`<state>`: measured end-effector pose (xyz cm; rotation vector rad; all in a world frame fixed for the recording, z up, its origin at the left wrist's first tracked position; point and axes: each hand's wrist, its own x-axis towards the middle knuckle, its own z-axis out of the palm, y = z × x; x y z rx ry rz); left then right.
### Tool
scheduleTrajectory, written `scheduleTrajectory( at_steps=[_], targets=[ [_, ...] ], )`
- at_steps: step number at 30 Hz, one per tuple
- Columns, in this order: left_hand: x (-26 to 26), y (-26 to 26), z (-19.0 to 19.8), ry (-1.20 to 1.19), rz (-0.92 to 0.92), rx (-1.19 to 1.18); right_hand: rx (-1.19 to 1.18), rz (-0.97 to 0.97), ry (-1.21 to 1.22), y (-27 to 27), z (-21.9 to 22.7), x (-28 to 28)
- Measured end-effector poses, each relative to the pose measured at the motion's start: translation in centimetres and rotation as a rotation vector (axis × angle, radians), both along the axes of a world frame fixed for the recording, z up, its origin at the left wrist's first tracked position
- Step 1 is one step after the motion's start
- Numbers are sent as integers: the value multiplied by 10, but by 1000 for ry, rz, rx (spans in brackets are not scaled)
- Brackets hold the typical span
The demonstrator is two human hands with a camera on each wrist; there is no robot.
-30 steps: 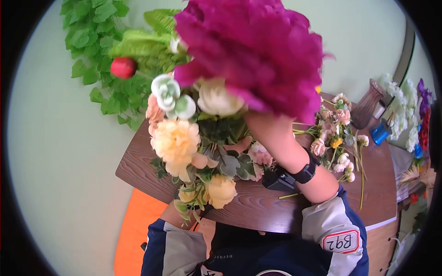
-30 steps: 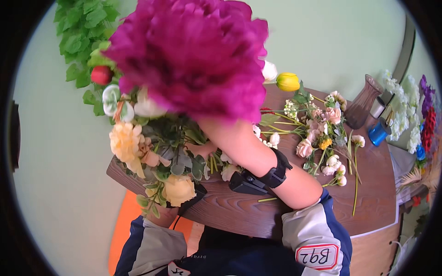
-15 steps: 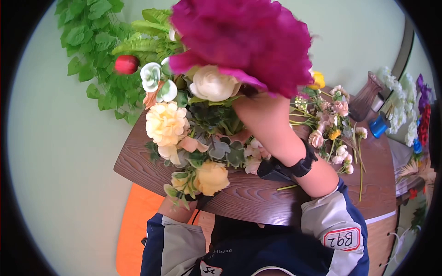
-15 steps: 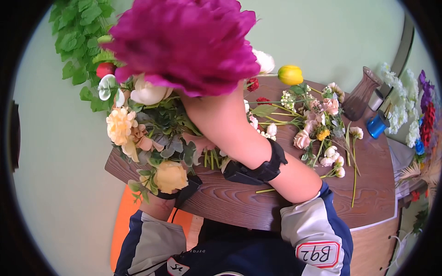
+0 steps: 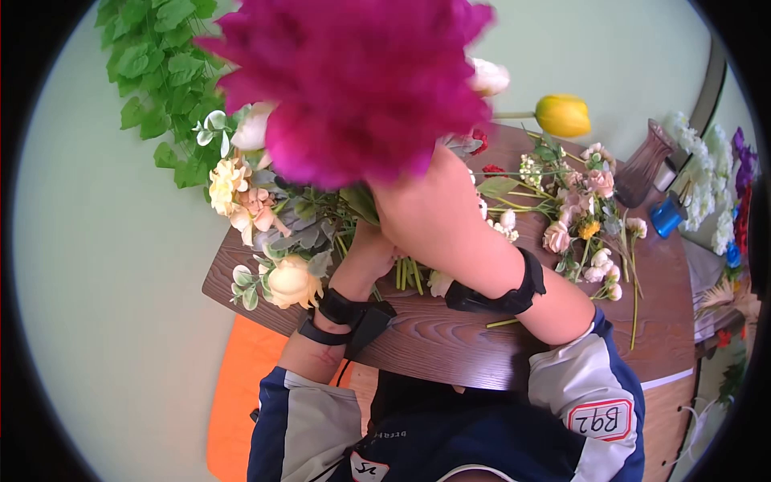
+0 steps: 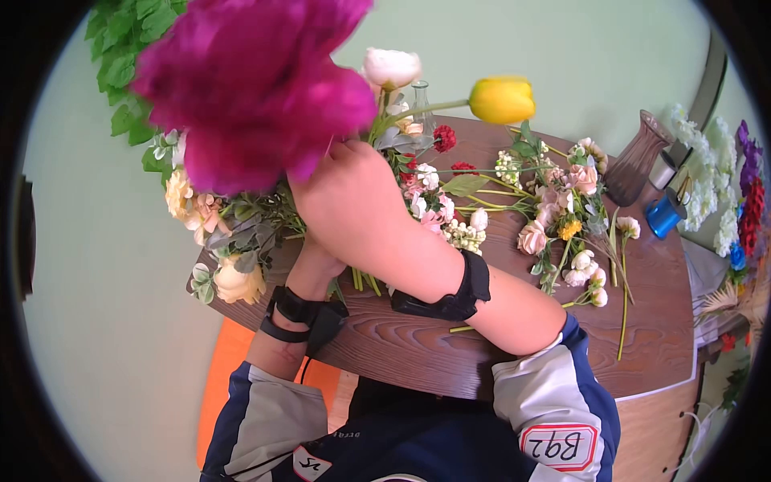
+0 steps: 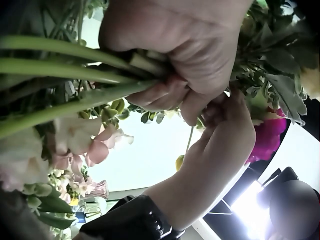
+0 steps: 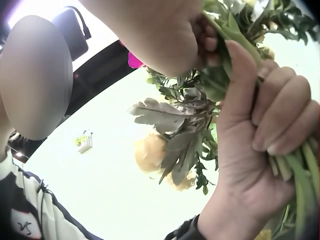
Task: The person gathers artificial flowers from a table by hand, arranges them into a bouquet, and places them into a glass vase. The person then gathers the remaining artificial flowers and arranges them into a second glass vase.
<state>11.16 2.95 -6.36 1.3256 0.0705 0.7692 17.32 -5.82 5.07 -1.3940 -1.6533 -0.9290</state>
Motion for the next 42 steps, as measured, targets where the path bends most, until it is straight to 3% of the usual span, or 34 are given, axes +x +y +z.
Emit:
scheduleTrajectory(
  at_steps=[5,7,8,9,10,15,18,26,27,28,30,31,38,39,42],
  targets=[
    [9,1,-6,-12,-71,20,78,186,-36,-2,-11,8],
    [8,2,-7,-9,-84,12,73,242,207,2,-15,10],
    [-44,8,-20,-9,-90,8,71,269,327,2,-16,10],
    [-60,3,-28,-10,-96,7,-199,8,153,-8,-19,14],
    [-61,-7,-34,-11,-102,8,-196,10,153,-8,-16,13],
    [-42,26,-14,-28,-147,9,-107,174,402,-14,6,17],
    [-45,-1,-32,-33,-174,-1,-62,271,557,-23,15,21],
    [-30,0,-35,-30,-243,-40,62,526,989,-43,40,30],
    [-26,-1,-36,-33,-251,-45,18,712,1036,-57,49,21],
    [-23,-2,-37,-36,-257,-50,15,712,1036,-49,44,26],
    [-18,2,-35,-39,-272,-57,358,459,842,-26,34,38],
    [-17,2,-35,-42,-279,-60,359,422,861,-30,33,36],
    [-15,11,-35,-61,-350,-77,452,503,655,-25,24,39],
    [-15,16,-33,-63,-358,-81,506,625,661,-21,26,34],
    [-12,34,-25,-73,-386,-89,367,628,603,-31,24,27]
  ],
)
